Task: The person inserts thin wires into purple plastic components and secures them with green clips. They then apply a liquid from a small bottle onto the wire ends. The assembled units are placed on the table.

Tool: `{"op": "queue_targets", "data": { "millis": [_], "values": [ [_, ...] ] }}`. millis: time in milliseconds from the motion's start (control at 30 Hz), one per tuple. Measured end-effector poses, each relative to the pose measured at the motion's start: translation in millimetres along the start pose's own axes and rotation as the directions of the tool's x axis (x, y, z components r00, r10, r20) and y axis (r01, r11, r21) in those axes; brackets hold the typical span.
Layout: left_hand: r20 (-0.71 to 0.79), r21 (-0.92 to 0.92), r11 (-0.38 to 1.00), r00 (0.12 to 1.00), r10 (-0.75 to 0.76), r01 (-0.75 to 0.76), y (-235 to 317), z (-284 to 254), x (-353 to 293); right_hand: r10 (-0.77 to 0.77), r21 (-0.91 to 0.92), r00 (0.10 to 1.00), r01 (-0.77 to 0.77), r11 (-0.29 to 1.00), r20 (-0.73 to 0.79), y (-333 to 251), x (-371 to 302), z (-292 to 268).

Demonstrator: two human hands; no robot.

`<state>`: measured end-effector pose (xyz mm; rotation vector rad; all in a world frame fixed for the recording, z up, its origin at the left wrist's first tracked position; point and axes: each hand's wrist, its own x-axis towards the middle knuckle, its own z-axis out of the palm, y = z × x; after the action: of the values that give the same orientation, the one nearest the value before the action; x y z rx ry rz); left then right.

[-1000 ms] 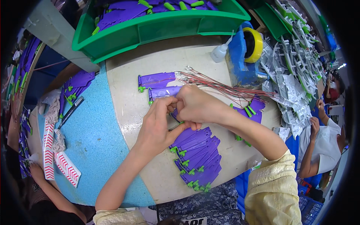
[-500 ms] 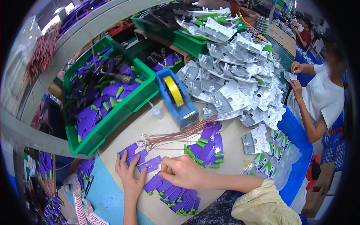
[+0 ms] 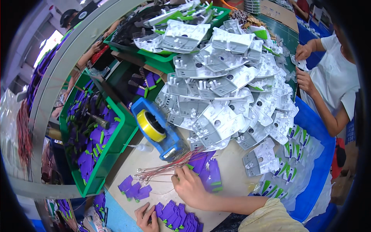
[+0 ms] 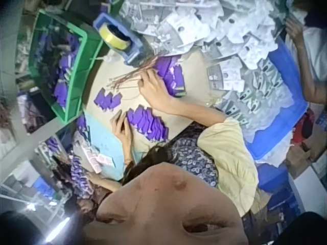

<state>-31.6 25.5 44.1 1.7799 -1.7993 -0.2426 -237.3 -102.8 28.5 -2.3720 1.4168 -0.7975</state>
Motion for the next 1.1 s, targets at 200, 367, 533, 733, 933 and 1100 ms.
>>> {"op": "queue_targets", "data": {
  "millis": [200, 367, 533, 733, 933, 1100],
  "values": [
    [-0.042, -0.043, 0.997, 0.997, -0.071, 0.070, -22.9, 10.0, -3.9, 0.009, 0.080, 1.000, -0.011, 0.997, 0.028, 2.3, 0.6, -2.5],
    [0.005, -0.021, 0.995, 0.995, -0.096, 0.096, -20.0, 8.3, 19.3, 0.053, 0.223, 0.998, -0.048, 0.974, -0.018, 2.5, 6.1, -19.9],
    [-0.079, -0.108, 0.993, 0.996, 0.039, -0.047, -29.6, 26.3, 37.2, 0.096, 0.225, 0.990, -0.071, 0.972, -0.104, 3.9, 12.6, -24.2],
    [0.020, -0.130, 0.987, 0.995, 0.102, -0.098, -36.8, 5.9, 12.2, -0.008, 0.302, 1.000, 0.014, 0.953, -0.022, -3.1, 28.3, -10.5],
    [-0.016, -0.178, 0.980, 0.996, 0.092, -0.093, -47.9, 4.8, 2.5, -0.192, 0.238, 0.979, 0.204, 0.950, -0.071, -27.5, 66.2, 50.5],
    [-0.063, -0.219, 0.969, 0.993, 0.100, -0.111, -50.1, 9.0, 2.2, -0.223, 0.046, 0.975, 0.224, 0.973, -0.017, -29.8, 100.0, 91.9]
  ]
}}
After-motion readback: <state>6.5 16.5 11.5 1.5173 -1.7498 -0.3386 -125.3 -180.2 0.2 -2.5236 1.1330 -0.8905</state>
